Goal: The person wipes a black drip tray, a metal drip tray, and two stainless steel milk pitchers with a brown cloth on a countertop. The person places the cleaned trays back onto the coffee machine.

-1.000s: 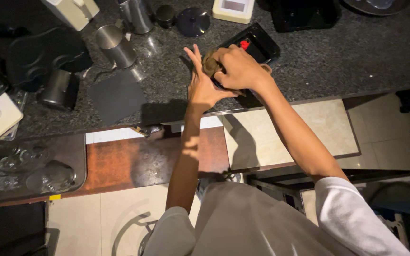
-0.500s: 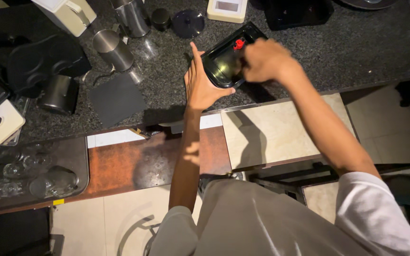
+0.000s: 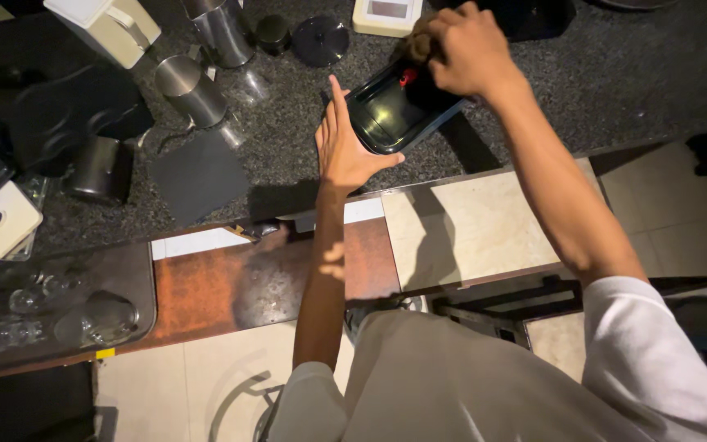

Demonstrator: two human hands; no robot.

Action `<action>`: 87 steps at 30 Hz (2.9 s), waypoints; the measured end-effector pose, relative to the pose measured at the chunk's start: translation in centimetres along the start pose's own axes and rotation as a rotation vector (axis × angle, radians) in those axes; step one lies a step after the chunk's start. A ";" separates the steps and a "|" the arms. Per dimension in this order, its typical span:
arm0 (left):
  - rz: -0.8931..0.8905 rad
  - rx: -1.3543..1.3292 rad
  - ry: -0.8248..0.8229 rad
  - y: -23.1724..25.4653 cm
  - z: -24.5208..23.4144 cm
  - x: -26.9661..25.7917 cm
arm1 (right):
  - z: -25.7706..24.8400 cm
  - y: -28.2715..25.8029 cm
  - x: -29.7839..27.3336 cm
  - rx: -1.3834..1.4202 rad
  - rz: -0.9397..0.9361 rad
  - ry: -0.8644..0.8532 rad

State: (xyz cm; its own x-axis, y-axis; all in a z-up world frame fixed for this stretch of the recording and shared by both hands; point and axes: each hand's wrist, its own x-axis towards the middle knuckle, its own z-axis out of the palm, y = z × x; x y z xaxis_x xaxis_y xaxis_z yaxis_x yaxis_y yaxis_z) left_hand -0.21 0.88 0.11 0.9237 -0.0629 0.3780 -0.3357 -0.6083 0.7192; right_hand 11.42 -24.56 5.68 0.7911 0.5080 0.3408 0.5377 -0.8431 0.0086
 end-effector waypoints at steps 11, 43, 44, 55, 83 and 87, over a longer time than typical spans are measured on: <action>0.020 0.001 0.028 0.9 -0.5 -0.1 | 0.9 -1.1 -0.8 -0.086 0.095 -0.222; 0.027 0.058 0.038 0.3 0.4 -0.1 | 0.3 -10.9 -3.2 0.767 0.059 0.071; 0.035 0.051 0.043 0.1 0.5 -0.1 | 1.0 -11.3 -3.2 0.772 0.039 0.154; 0.044 0.004 0.031 -0.1 -0.1 -0.1 | 3.8 -12.7 -0.8 0.301 0.080 0.290; -0.006 0.031 0.002 0.2 0.2 -0.3 | -0.3 -12.6 -2.3 0.486 0.328 -0.093; 0.003 0.027 0.000 0.3 0.0 -0.5 | -0.9 -11.0 -3.2 0.759 0.348 -0.041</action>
State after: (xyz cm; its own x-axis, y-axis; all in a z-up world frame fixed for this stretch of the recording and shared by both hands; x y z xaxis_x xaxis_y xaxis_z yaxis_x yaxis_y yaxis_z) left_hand -0.76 0.74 0.15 0.9228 -0.0642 0.3800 -0.3329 -0.6295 0.7021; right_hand 2.72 -17.03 5.36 0.9505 0.2586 0.1726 0.2995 -0.6125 -0.7316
